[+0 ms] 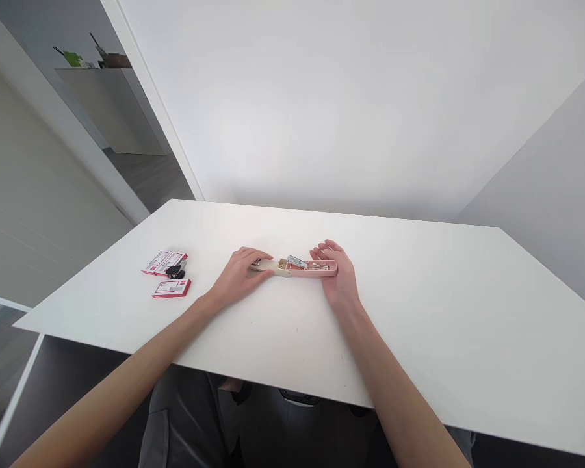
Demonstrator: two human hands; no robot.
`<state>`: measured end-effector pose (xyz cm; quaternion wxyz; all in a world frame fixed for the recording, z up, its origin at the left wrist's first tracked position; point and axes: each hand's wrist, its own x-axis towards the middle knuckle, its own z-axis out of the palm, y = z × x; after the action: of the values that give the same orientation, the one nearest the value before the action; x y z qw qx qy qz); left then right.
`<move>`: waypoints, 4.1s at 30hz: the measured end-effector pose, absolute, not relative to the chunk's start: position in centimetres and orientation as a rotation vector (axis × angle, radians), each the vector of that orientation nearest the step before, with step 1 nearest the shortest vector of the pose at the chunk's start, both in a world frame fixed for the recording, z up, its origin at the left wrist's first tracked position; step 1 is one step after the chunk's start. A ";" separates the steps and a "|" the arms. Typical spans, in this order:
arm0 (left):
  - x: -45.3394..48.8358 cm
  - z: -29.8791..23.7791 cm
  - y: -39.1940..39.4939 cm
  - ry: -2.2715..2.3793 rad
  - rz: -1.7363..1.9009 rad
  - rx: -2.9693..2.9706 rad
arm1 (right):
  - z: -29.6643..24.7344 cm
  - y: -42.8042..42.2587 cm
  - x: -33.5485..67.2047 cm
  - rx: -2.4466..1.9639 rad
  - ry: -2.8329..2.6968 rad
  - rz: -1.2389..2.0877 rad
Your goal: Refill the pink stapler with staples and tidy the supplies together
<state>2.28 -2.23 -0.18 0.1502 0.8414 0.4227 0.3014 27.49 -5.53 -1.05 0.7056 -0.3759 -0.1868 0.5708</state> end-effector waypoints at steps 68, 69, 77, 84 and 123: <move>-4.0 2.9 -11.8 1.442 0.833 2.307 | 1.6 -9.1 24.0 -0.910 -1.725 1.372; -3.4 2.8 -11.9 1.443 0.878 2.275 | 1.7 -9.1 24.1 -0.896 -1.710 1.392; -0.6 2.2 -11.4 1.381 1.028 2.196 | 1.4 -8.9 24.0 -0.896 -1.623 1.415; -0.6 1.9 -11.4 1.394 1.048 2.253 | 1.2 -8.7 23.9 -0.974 -1.730 1.338; -1.0 1.1 -11.3 1.566 0.867 2.188 | 0.0 -8.5 23.4 -0.958 -1.479 1.027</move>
<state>-1.01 -11.32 1.12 0.1568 0.7644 0.5471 0.3029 23.41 -8.55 -0.02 0.5234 -0.4004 -0.6179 0.4289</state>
